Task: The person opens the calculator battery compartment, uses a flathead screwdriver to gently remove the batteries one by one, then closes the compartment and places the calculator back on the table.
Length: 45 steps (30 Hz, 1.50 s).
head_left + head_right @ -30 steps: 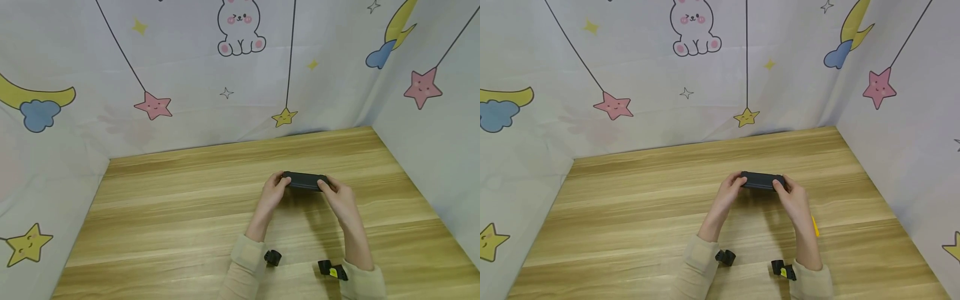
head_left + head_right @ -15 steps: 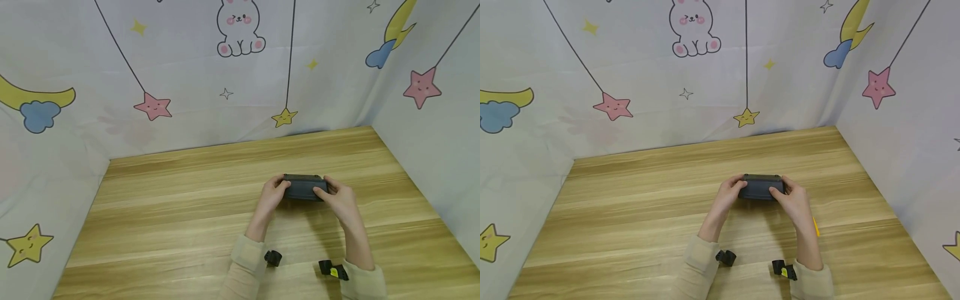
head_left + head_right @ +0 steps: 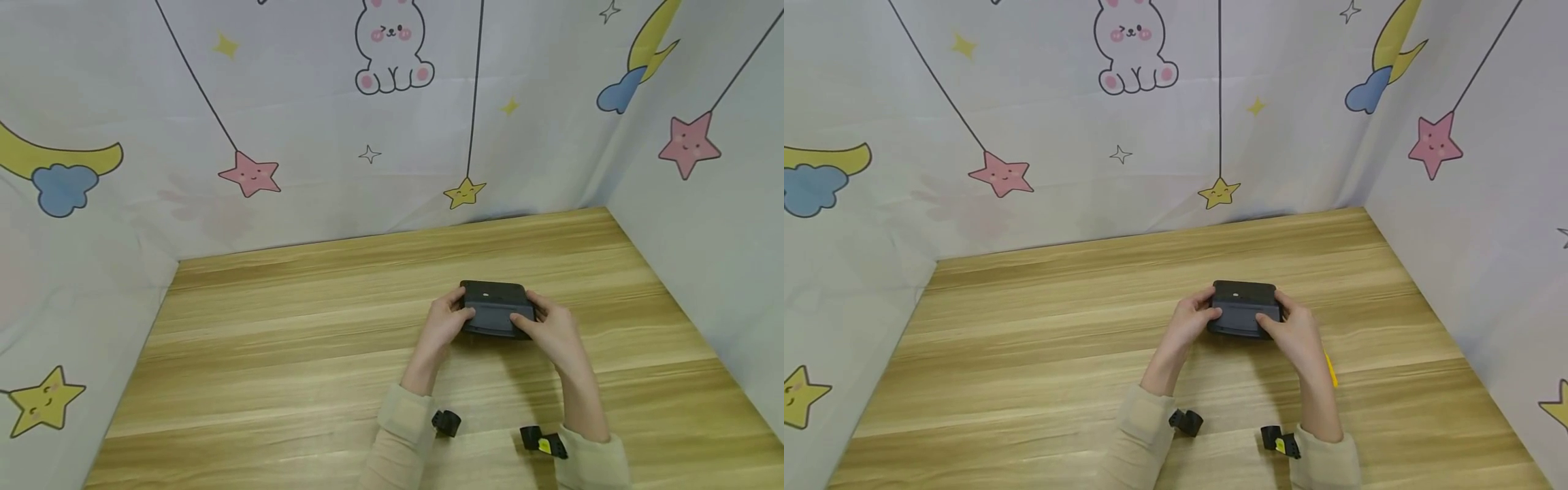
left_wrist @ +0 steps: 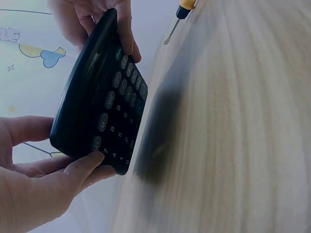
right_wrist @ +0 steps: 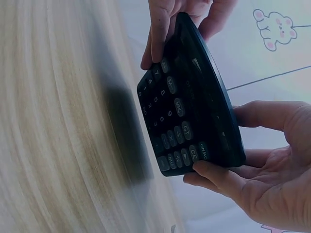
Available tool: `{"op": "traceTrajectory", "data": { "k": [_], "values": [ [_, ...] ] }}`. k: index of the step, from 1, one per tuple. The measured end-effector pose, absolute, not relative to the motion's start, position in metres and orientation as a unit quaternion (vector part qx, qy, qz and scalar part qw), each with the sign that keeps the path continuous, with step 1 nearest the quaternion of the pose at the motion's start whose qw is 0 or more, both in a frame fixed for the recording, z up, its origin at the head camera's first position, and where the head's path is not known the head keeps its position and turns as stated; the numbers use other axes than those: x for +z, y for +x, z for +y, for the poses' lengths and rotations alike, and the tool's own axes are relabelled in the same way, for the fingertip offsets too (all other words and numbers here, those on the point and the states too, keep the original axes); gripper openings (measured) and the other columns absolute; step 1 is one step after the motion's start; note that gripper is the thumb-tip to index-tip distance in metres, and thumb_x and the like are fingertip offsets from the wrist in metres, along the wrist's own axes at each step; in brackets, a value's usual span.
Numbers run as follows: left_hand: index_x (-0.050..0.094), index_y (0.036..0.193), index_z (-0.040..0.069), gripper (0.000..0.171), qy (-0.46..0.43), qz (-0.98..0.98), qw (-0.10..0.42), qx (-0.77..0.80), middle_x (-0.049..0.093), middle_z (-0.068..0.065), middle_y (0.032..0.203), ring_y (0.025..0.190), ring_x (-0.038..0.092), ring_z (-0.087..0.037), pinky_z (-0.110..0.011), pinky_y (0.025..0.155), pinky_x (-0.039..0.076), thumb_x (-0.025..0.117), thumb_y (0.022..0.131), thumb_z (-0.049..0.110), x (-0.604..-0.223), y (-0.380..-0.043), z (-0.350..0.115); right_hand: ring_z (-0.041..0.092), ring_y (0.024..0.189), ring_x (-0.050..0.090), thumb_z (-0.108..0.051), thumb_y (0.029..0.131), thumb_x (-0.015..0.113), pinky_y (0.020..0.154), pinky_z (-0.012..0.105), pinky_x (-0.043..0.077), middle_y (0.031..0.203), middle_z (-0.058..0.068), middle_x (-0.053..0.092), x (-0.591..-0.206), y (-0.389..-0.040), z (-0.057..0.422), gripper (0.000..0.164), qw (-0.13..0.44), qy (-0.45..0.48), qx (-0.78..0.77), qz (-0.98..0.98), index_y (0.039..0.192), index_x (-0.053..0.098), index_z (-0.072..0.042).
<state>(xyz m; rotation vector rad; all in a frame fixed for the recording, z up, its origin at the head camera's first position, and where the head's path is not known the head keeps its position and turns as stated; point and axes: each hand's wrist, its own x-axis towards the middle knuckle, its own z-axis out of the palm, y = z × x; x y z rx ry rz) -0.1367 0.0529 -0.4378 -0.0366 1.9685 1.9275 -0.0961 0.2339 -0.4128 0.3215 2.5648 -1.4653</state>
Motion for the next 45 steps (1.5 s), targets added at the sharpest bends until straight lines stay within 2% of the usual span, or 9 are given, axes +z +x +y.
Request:
{"op": "traceTrajectory", "data": {
  "k": [4, 16, 28, 39, 45],
  "values": [
    [0.039, 0.145, 0.001, 0.057, -0.015, 0.703, 0.198, 0.683, 0.029, -0.012, 0.157, 0.143, 0.033, -0.03, -0.04, 0.112, 0.037, 0.057, 0.091, 0.003, -0.44, -0.137, 0.053, 0.042, 0.139, 0.032, -0.017, 0.093, 0.061, 0.108, 0.045, 0.039, 0.151, 0.031, 0.028, -0.414, -0.096, 0.234, 0.07, 0.085, 0.105, -0.481, 0.866, 0.149, 0.025, 0.004],
    [0.036, 0.145, -0.003, 0.058, -0.007, 0.703, 0.203, 0.681, 0.026, -0.017, 0.157, 0.144, 0.03, -0.031, -0.039, 0.113, 0.035, 0.054, 0.09, -0.003, -0.444, -0.136, 0.055, 0.045, 0.136, 0.036, -0.017, 0.092, 0.061, 0.107, 0.052, 0.04, 0.148, 0.033, 0.033, -0.417, -0.097, 0.231, 0.066, 0.083, 0.099, -0.435, 0.891, 0.147, 0.031, 0.004],
    [0.039, 0.144, -0.002, 0.059, -0.013, 0.709, 0.2, 0.677, 0.027, -0.017, 0.157, 0.143, 0.031, -0.033, -0.039, 0.114, 0.034, 0.057, 0.088, -0.006, -0.447, -0.139, 0.057, 0.048, 0.135, 0.035, -0.017, 0.092, 0.061, 0.107, 0.055, 0.038, 0.147, 0.035, 0.033, -0.422, -0.099, 0.233, 0.065, 0.088, 0.088, -0.418, 0.9, 0.146, 0.034, 0.005],
    [0.035, 0.146, 0.0, 0.061, -0.014, 0.711, 0.218, 0.669, 0.028, -0.016, 0.157, 0.143, 0.031, -0.031, -0.039, 0.113, 0.036, 0.056, 0.089, -0.003, -0.446, -0.142, 0.058, 0.05, 0.137, 0.03, -0.018, 0.092, 0.061, 0.109, 0.059, 0.034, 0.148, 0.036, 0.03, -0.426, -0.102, 0.233, 0.065, 0.101, 0.083, -0.404, 0.905, 0.146, 0.034, 0.004],
    [0.034, 0.147, 0.0, 0.061, -0.014, 0.713, 0.224, 0.664, 0.025, -0.013, 0.158, 0.146, 0.026, -0.03, -0.039, 0.116, 0.031, 0.054, 0.09, -0.003, -0.447, -0.143, 0.059, 0.05, 0.136, 0.032, -0.017, 0.091, 0.062, 0.109, 0.059, 0.035, 0.147, 0.036, 0.032, -0.429, -0.101, 0.232, 0.064, 0.097, 0.082, -0.407, 0.904, 0.145, 0.035, 0.005]
  ]
}}
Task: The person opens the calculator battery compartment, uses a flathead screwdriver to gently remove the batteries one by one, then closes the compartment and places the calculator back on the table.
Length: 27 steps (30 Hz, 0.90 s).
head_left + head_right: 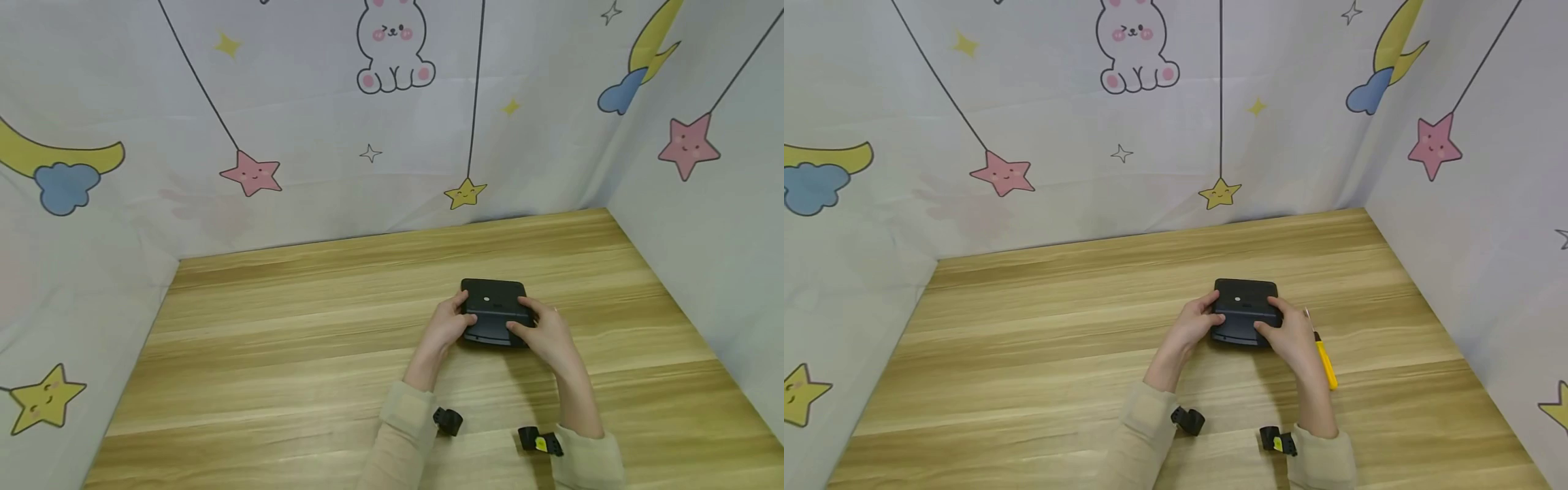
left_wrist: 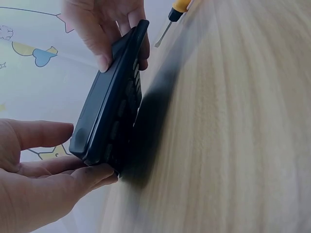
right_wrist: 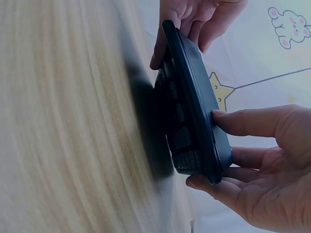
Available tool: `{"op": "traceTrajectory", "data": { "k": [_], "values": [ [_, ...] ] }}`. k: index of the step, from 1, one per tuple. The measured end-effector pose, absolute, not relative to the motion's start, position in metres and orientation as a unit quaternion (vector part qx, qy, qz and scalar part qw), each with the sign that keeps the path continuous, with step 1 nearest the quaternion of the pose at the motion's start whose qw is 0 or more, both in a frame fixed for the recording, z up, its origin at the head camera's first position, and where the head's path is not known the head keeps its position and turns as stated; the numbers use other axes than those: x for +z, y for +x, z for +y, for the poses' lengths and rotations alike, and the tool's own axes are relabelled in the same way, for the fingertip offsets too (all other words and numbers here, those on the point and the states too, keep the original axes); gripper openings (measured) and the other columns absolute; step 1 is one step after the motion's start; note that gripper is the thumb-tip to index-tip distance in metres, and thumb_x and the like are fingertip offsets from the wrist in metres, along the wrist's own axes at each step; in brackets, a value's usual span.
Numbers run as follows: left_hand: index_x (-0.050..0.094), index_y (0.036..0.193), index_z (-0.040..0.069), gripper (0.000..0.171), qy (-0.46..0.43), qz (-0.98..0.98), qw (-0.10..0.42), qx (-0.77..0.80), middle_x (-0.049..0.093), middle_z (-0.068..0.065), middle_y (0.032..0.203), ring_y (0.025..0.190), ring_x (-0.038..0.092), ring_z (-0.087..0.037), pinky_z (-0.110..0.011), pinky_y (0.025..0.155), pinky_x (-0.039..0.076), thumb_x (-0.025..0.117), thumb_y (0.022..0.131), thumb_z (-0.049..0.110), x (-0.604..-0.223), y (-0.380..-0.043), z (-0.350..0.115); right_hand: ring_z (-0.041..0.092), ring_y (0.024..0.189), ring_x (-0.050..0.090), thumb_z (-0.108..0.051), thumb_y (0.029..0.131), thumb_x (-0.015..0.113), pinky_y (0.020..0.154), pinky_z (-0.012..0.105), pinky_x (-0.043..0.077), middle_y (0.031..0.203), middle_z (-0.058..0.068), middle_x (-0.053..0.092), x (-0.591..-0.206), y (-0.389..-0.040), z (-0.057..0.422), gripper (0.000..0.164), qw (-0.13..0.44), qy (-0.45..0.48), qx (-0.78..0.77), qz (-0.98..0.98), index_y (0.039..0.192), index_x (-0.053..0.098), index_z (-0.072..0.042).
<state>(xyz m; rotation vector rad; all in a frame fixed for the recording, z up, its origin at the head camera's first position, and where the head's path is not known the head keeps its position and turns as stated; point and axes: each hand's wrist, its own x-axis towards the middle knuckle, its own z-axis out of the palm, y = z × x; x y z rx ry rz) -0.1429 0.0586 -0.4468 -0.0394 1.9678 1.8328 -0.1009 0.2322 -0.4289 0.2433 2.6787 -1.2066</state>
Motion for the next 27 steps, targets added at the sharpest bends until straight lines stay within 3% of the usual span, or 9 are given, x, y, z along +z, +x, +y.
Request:
{"op": "traceTrajectory", "data": {
  "k": [12, 27],
  "values": [
    [0.028, 0.149, -0.001, 0.066, 0.002, 0.707, 0.234, 0.667, 0.017, -0.012, 0.161, 0.15, 0.013, -0.025, -0.039, 0.122, 0.019, 0.05, 0.087, -0.007, -0.4501, -0.1443, 0.0583, 0.051, 0.135, 0.032, -0.018, 0.091, 0.063, 0.108, 0.06, 0.032, 0.146, 0.034, 0.035, -0.4331, -0.1024, 0.2316, 0.061, 0.086, 0.082, -0.381, 0.917, 0.143, 0.039, 0.003],
    [0.025, 0.149, -0.003, 0.072, 0.014, 0.709, 0.229, 0.667, 0.016, -0.012, 0.161, 0.15, 0.01, -0.024, -0.039, 0.123, 0.012, 0.048, 0.081, -0.015, -0.4552, -0.1429, 0.0581, 0.05, 0.139, 0.027, -0.016, 0.09, 0.062, 0.112, 0.062, 0.026, 0.149, 0.033, 0.031, -0.4391, -0.1033, 0.233, 0.062, 0.088, 0.068, -0.371, 0.922, 0.144, 0.038, 0.004]
  ]
}}
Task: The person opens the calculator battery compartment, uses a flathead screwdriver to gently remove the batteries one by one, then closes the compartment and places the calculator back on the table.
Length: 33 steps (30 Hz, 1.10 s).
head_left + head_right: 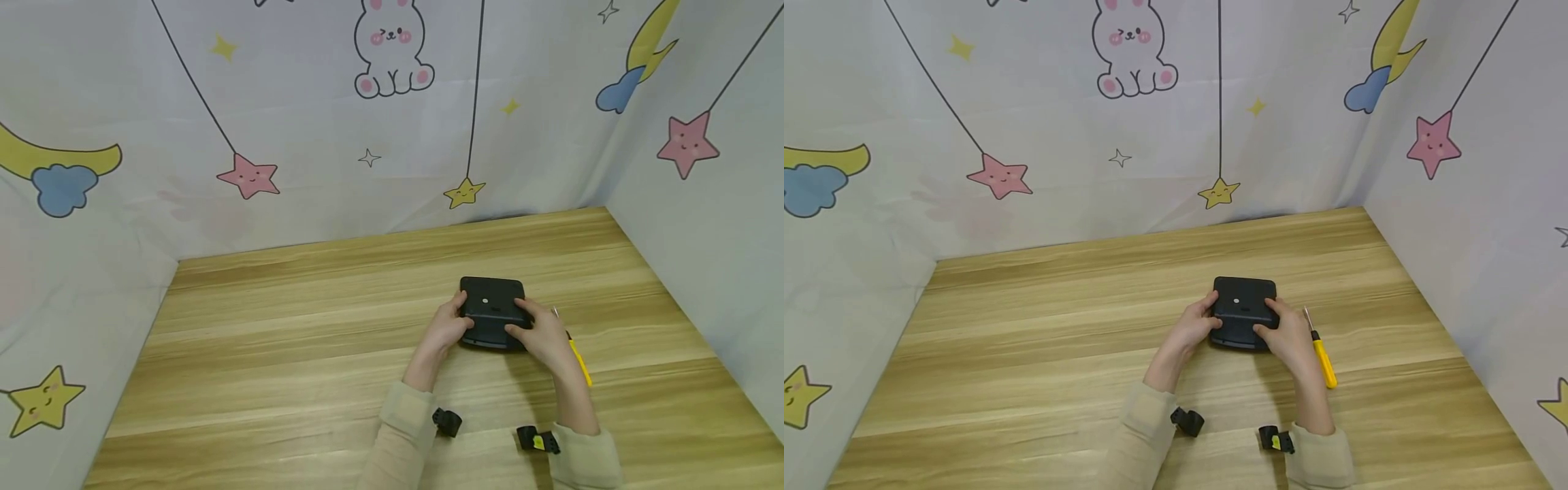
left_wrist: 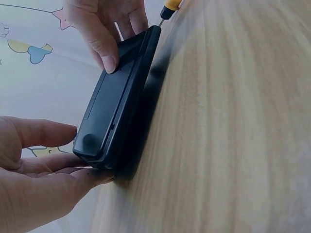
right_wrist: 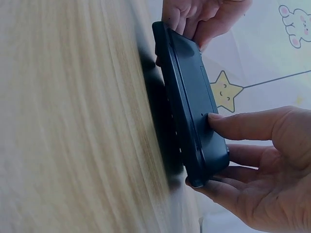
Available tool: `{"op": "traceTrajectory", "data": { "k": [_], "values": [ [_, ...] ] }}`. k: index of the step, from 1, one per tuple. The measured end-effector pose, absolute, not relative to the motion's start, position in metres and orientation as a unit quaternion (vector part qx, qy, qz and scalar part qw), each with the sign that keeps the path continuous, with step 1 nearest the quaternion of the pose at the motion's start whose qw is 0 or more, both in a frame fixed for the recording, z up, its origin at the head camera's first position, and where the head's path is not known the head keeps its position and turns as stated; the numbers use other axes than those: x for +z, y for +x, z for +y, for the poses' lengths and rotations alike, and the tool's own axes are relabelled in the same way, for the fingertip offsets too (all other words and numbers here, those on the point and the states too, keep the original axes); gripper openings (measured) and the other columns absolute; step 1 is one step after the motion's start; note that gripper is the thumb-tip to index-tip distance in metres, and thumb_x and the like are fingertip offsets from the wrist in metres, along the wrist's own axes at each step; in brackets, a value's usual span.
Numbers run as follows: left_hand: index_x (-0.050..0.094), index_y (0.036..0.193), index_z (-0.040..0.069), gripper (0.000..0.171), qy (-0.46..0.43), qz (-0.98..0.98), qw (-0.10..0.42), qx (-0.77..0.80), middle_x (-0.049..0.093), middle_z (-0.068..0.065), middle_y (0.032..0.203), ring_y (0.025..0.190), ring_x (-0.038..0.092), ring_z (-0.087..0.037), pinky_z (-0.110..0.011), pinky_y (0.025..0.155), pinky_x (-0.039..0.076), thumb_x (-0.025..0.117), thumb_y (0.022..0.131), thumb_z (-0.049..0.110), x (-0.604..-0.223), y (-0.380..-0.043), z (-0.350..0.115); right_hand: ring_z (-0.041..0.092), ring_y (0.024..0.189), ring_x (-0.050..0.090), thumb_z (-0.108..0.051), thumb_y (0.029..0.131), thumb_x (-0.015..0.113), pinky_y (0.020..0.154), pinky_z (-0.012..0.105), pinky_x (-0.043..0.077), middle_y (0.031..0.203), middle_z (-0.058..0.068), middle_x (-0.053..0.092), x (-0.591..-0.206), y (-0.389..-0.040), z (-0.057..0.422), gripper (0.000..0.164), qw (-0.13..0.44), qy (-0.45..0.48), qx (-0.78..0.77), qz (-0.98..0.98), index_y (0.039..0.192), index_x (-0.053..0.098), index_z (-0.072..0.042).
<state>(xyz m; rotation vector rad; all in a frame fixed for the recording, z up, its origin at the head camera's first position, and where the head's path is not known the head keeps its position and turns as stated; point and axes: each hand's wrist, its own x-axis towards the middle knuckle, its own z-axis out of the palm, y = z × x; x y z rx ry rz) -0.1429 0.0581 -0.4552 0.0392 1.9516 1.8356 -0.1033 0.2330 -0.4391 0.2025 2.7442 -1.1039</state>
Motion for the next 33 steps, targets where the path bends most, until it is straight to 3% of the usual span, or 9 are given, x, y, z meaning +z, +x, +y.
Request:
{"op": "traceTrajectory", "data": {
  "k": [16, 23, 33],
  "values": [
    [0.022, 0.151, 0.0, 0.071, 0.023, 0.72, 0.239, 0.651, 0.012, -0.01, 0.162, 0.151, 0.008, -0.023, -0.04, 0.123, 0.011, 0.047, 0.086, -0.011, -0.4573, -0.141, 0.0587, 0.051, 0.139, 0.025, -0.013, 0.089, 0.063, 0.117, 0.062, 0.007, 0.149, 0.035, 0.028, -0.4409, -0.1038, 0.2324, 0.064, 0.088, 0.055, -0.352, 0.93, 0.144, 0.037, 0.007],
    [0.023, 0.151, 0.0, 0.07, 0.027, 0.722, 0.238, 0.65, 0.012, -0.011, 0.162, 0.151, 0.007, -0.025, -0.042, 0.123, 0.011, 0.049, 0.086, -0.01, -0.4588, -0.1414, 0.0585, 0.051, 0.139, 0.026, -0.013, 0.089, 0.062, 0.115, 0.063, 0.013, 0.15, 0.035, 0.028, -0.4439, -0.1042, 0.2324, 0.064, 0.084, 0.059, -0.351, 0.931, 0.144, 0.036, 0.006],
    [0.025, 0.151, 0.002, 0.068, 0.039, 0.739, 0.236, 0.629, 0.014, -0.009, 0.162, 0.151, 0.01, -0.023, -0.041, 0.123, 0.014, 0.05, 0.089, -0.006, -0.4601, -0.1407, 0.0553, 0.051, 0.139, 0.026, -0.013, 0.088, 0.063, 0.116, 0.063, 0.011, 0.15, 0.035, 0.028, -0.4435, -0.1038, 0.232, 0.064, 0.083, 0.058, -0.348, 0.932, 0.144, 0.037, 0.007]
  ]
}}
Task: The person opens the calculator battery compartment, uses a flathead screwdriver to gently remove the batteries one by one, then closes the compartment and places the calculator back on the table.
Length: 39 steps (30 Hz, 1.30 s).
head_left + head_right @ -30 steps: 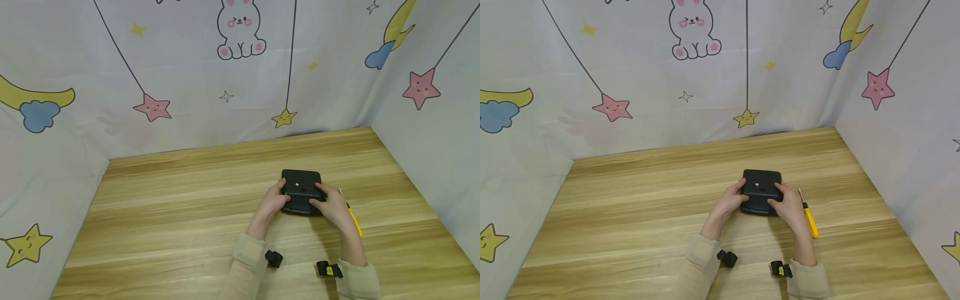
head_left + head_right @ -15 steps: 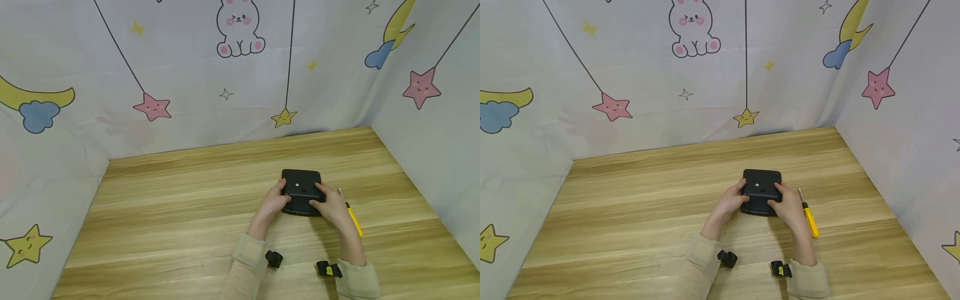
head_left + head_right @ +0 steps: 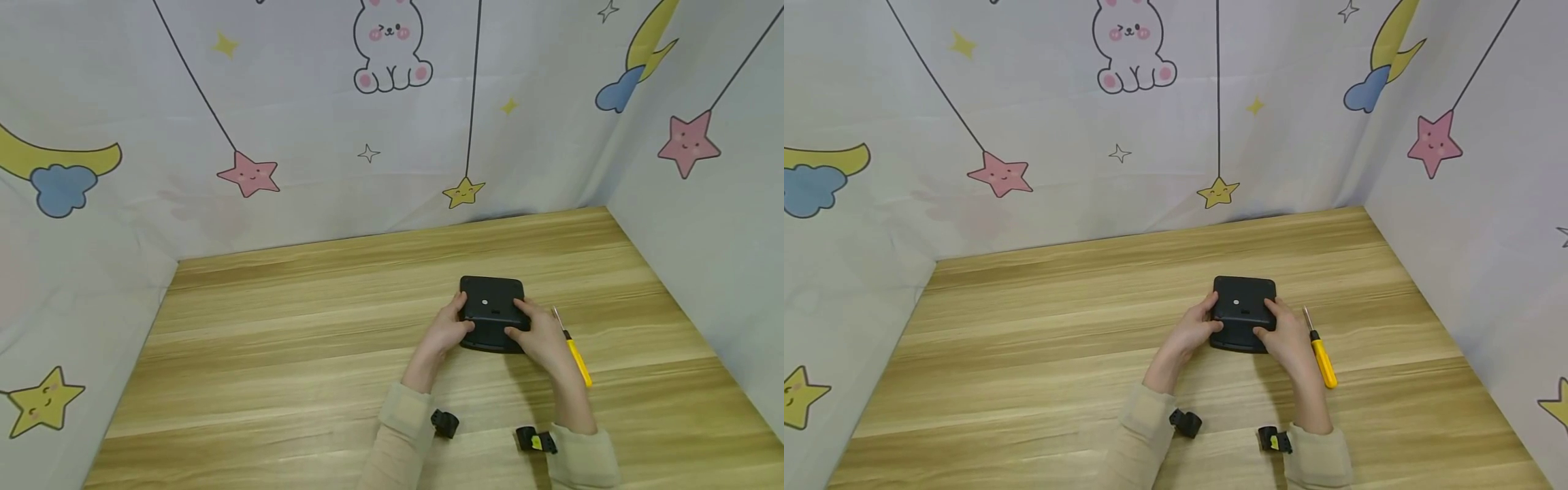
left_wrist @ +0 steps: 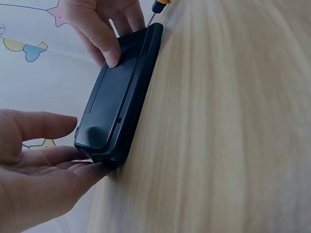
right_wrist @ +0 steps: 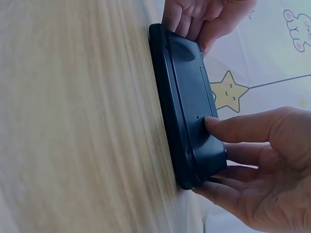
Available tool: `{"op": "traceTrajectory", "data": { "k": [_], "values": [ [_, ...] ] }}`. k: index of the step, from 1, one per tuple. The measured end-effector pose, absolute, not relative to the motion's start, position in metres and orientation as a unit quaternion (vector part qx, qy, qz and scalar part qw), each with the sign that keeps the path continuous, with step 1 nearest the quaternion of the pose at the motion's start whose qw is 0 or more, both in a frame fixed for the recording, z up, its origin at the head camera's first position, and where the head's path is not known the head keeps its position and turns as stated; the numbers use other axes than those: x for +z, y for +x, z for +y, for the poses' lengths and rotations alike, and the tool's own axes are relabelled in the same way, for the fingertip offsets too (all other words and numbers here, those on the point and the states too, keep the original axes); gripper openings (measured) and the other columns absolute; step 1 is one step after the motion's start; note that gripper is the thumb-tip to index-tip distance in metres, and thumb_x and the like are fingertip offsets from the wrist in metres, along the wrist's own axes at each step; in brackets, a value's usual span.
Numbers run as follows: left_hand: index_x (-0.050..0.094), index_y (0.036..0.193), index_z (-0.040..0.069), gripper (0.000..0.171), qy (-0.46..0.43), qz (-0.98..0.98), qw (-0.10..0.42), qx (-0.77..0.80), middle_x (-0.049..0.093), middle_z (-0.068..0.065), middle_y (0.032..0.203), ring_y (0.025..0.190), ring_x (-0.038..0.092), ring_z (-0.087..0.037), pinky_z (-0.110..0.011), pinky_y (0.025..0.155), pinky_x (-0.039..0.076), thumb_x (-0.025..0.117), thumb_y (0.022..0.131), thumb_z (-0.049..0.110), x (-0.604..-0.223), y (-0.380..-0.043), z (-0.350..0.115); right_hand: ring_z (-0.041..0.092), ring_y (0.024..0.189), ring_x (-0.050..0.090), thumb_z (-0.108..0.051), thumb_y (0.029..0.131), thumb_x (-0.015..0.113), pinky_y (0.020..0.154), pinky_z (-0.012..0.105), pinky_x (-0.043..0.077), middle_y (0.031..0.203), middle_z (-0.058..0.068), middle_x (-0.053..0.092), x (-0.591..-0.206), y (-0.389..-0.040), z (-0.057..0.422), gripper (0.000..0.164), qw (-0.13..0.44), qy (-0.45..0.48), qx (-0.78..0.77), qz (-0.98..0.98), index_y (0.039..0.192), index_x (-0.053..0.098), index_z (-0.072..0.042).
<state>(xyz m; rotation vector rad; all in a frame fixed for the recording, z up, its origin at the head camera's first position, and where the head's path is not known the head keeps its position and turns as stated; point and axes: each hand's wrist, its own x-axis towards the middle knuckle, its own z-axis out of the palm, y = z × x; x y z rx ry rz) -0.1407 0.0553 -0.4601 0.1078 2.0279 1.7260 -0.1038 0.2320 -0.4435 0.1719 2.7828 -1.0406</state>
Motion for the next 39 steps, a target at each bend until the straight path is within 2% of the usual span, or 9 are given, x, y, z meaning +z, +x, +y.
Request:
{"op": "traceTrajectory", "data": {
  "k": [4, 7, 12, 21, 25, 30, 39],
  "values": [
    [0.028, 0.15, 0.003, 0.065, 0.044, 0.75, 0.232, 0.617, 0.017, -0.009, 0.162, 0.15, 0.014, -0.024, -0.04, 0.121, 0.02, 0.052, 0.09, -0.003, -0.46, -0.141, 0.052, 0.051, 0.139, 0.027, -0.013, 0.088, 0.063, 0.116, 0.062, 0.009, 0.15, 0.035, 0.028, -0.445, -0.104, 0.232, 0.064, 0.08, 0.054, -0.348, 0.933, 0.143, 0.037, 0.006],
    [0.03, 0.149, 0.004, 0.063, 0.048, 0.76, 0.229, 0.606, 0.019, -0.01, 0.161, 0.15, 0.017, -0.025, -0.04, 0.121, 0.021, 0.053, 0.091, 0.0, -0.46, -0.141, 0.049, 0.051, 0.139, 0.027, -0.014, 0.088, 0.063, 0.115, 0.062, 0.013, 0.15, 0.034, 0.029, -0.445, -0.105, 0.232, 0.064, 0.079, 0.053, -0.348, 0.933, 0.143, 0.037, 0.006],
    [0.035, 0.149, 0.008, 0.063, 0.05, 0.779, 0.219, 0.585, 0.025, -0.009, 0.159, 0.149, 0.02, -0.027, -0.044, 0.121, 0.02, 0.056, 0.09, 0.002, -0.462, -0.142, 0.047, 0.052, 0.137, 0.028, -0.016, 0.089, 0.063, 0.112, 0.064, 0.022, 0.149, 0.035, 0.029, -0.444, -0.104, 0.231, 0.065, 0.078, 0.051, -0.346, 0.934, 0.144, 0.037, 0.006],
    [0.038, 0.148, 0.012, 0.066, 0.049, 0.786, 0.208, 0.58, 0.03, -0.01, 0.158, 0.148, 0.023, -0.028, -0.046, 0.121, 0.019, 0.059, 0.087, -0.003, -0.466, -0.142, 0.046, 0.051, 0.138, 0.028, -0.016, 0.09, 0.063, 0.109, 0.066, 0.025, 0.152, 0.029, 0.029, -0.446, -0.103, 0.228, 0.057, 0.048, 0.034, -0.355, 0.933, 0.141, 0.044, 0.001],
    [0.038, 0.148, 0.013, 0.066, 0.047, 0.79, 0.205, 0.577, 0.031, -0.009, 0.157, 0.147, 0.024, -0.029, -0.047, 0.12, 0.02, 0.059, 0.087, -0.003, -0.466, -0.141, 0.045, 0.049, 0.137, 0.032, -0.013, 0.089, 0.064, 0.11, 0.065, 0.025, 0.149, 0.026, 0.037, -0.447, -0.103, 0.227, 0.05, 0.024, 0.011, -0.358, 0.933, 0.136, 0.051, -0.001],
    [0.039, 0.147, 0.015, 0.065, 0.047, 0.791, 0.201, 0.575, 0.032, -0.009, 0.157, 0.147, 0.025, -0.03, -0.048, 0.12, 0.021, 0.06, 0.087, -0.002, -0.466, -0.141, 0.045, 0.045, 0.133, 0.042, -0.011, 0.09, 0.064, 0.108, 0.061, 0.031, 0.141, 0.023, 0.05, -0.45, -0.104, 0.226, 0.041, -0.001, -0.016, -0.345, 0.939, 0.13, 0.058, -0.003],
    [0.04, 0.147, 0.015, 0.065, 0.045, 0.8, 0.194, 0.566, 0.034, -0.009, 0.156, 0.146, 0.027, -0.029, -0.047, 0.119, 0.023, 0.062, 0.087, -0.001, -0.468, -0.14, 0.047, 0.045, 0.134, 0.041, -0.01, 0.09, 0.063, 0.108, 0.061, 0.033, 0.141, 0.024, 0.05, -0.454, -0.103, 0.226, 0.037, 0.006, -0.024, -0.341, 0.94, 0.126, 0.061, -0.005]
  ]
}}
